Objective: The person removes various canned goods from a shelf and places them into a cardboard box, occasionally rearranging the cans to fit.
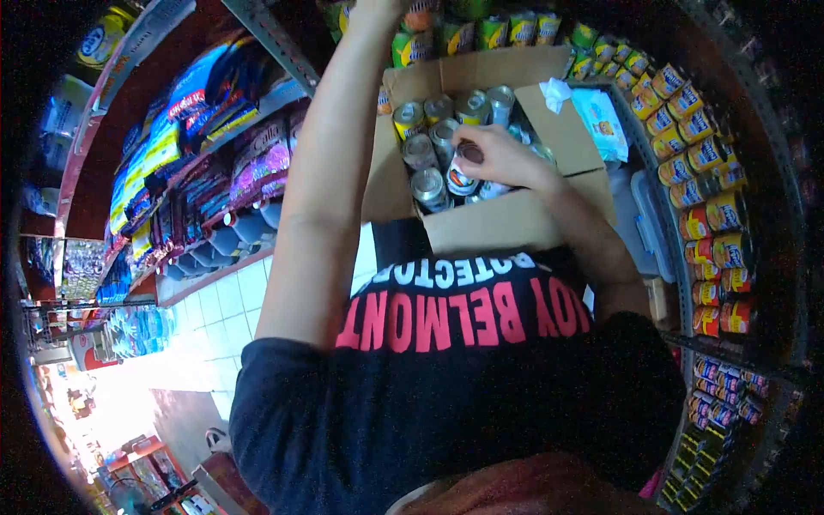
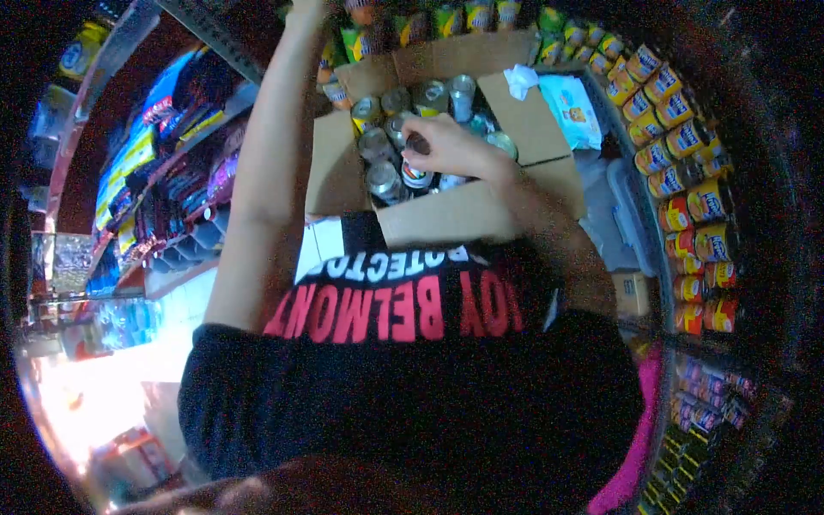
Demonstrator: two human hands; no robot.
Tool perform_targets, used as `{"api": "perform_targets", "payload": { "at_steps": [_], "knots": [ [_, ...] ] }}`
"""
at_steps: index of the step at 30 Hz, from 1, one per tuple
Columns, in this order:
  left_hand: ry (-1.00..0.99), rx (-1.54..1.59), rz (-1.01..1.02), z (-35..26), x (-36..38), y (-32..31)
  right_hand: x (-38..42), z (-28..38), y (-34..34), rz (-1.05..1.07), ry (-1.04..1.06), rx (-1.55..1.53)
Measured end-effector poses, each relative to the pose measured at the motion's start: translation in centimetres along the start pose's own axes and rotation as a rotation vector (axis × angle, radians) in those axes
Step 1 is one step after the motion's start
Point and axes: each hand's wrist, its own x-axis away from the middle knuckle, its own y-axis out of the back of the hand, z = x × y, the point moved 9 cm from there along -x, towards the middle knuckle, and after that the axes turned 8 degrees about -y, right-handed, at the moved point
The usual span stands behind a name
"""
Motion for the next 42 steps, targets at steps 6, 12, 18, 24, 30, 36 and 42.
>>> {"api": "perform_targets", "payload": {
  "at_steps": [6, 12, 18, 24, 30, 36, 42],
  "knots": [
    [0.022, -0.008, -0.004, 0.4, 0.4, -0.2, 3.1, 6.6, 19.5, -0.82, 0.458, -0.052],
    [0.018, -0.058, -0.009, 0.1, 0.6, -0.3, 5.2, 11.1, 34.4, -1.347, 0.927, -0.152],
    [0.031, -0.059, 0.055, 0.2, 0.7, -0.5, -1.1, 15.3, 37.4, -1.45, 0.718, 0.354],
    [0.043, -0.088, 0.053, 0.3, 0.8, -0.7, -5.5, 14.0, 38.7, -1.345, 0.59, 0.518],
    [0.047, -0.094, 0.023, 0.3, 0.8, -0.8, -6.4, 9.6, 38.3, -1.074, 0.616, 0.041],
    [0.015, -0.122, 0.0, 0.1, 0.7, -0.7, -7.6, 7.5, 38.8, -1.098, 0.474, -0.162],
    [0.015, -0.099, 0.0, 0.1, 0.6, -0.6, -5.5, 8.6, 37.4, -1.168, 0.458, 0.037]
  ]
}}
